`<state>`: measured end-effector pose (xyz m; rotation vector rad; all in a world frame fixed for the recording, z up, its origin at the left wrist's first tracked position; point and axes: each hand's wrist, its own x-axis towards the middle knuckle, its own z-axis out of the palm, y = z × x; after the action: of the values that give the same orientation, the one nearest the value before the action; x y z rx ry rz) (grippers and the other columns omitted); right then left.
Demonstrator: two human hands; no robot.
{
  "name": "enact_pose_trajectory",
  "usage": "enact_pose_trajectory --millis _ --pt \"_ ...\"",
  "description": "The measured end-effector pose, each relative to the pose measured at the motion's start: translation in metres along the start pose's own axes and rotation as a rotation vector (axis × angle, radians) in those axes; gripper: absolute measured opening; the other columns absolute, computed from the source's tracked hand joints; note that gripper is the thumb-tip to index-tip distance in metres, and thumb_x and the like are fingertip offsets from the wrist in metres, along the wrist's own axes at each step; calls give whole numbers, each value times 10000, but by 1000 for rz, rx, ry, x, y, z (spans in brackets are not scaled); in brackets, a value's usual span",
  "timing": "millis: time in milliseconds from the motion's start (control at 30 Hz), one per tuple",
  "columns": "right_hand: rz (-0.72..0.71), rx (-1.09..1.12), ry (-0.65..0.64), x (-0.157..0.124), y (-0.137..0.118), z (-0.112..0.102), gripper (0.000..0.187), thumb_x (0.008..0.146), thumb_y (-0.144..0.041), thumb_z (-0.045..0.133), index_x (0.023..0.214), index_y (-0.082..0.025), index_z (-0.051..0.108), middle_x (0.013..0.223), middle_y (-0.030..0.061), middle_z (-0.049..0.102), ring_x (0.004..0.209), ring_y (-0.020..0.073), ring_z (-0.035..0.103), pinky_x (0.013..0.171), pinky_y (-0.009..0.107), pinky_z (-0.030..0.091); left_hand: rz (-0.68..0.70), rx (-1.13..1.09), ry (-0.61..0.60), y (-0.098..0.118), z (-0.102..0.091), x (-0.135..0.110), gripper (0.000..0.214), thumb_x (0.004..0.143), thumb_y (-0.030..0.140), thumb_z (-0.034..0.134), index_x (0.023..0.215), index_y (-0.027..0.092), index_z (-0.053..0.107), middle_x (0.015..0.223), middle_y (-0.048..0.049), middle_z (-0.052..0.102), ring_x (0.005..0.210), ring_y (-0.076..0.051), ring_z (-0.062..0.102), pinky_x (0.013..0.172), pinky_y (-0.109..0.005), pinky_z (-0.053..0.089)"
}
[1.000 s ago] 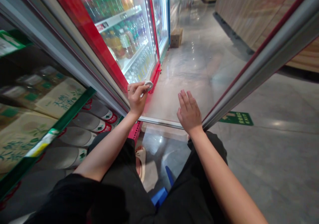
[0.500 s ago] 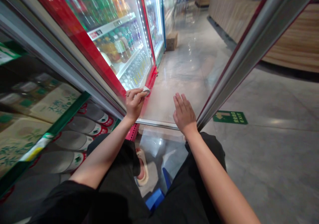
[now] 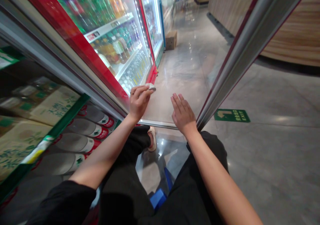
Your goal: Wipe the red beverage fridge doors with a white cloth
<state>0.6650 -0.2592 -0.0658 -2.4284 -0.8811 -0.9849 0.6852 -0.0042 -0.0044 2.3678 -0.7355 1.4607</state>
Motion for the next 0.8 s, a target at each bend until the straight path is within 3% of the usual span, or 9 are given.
enact_pose_trajectory --millis 133,233,333,467,567,700,800 --pt "24 18 9 1 -2 2 947 993 -85 499 1765 -265 -19 1761 124 397 1634 318 370 1299 561 397 -13 20 14 10 4 -13 155 1038 144 663 1106 244 761 1141 -60 792 1141 -208 699 1002 -380 601" --pt "22 32 26 -1 -5 3 943 995 -75 489 1765 -271 -18 1754 118 412 1638 307 364 1306 556 395 5 1 -77 18 9 -20 144 1046 158 655 1086 239 767 1120 -63 802 1134 -207 713 987 -369 610" --pt "34 47 11 -4 -8 4 925 1006 -74 467 1763 -280 -21 1756 113 408 1625 296 392 1310 555 390 11 -38 -135 21 13 -11 148 1055 182 651 1111 247 771 1141 -62 799 1159 -206 714 1019 -373 602" --pt "57 55 3 -8 -11 3 912 1010 -82 457 1763 -279 -19 1763 111 396 1618 293 404 1319 558 375 -43 -57 -85 21 14 2 178 1056 186 649 1161 266 768 1200 -64 785 1205 -211 698 1080 -393 576" --pt "69 53 11 -10 -10 -1 919 1003 -73 457 1764 -282 -14 1766 105 392 1627 285 387 1324 549 372 -78 -41 -51 27 17 -4 169 1061 188 639 1140 254 773 1180 -70 791 1191 -212 703 1071 -394 584" --pt "89 60 33 -11 -8 -8 922 995 -57 454 1766 -282 1 1766 103 392 1655 275 327 1327 548 375 37 -16 -101 38 26 -12 153 1056 187 646 1126 223 777 1150 -78 808 1154 -215 726 1030 -386 612" --pt "111 56 51 -12 -6 -11 911 994 -51 441 1767 -280 17 1765 110 392 1664 275 300 1322 560 386 100 -62 -149 45 30 1 174 1053 187 653 1176 229 768 1190 -79 806 1181 -211 719 1041 -385 611"
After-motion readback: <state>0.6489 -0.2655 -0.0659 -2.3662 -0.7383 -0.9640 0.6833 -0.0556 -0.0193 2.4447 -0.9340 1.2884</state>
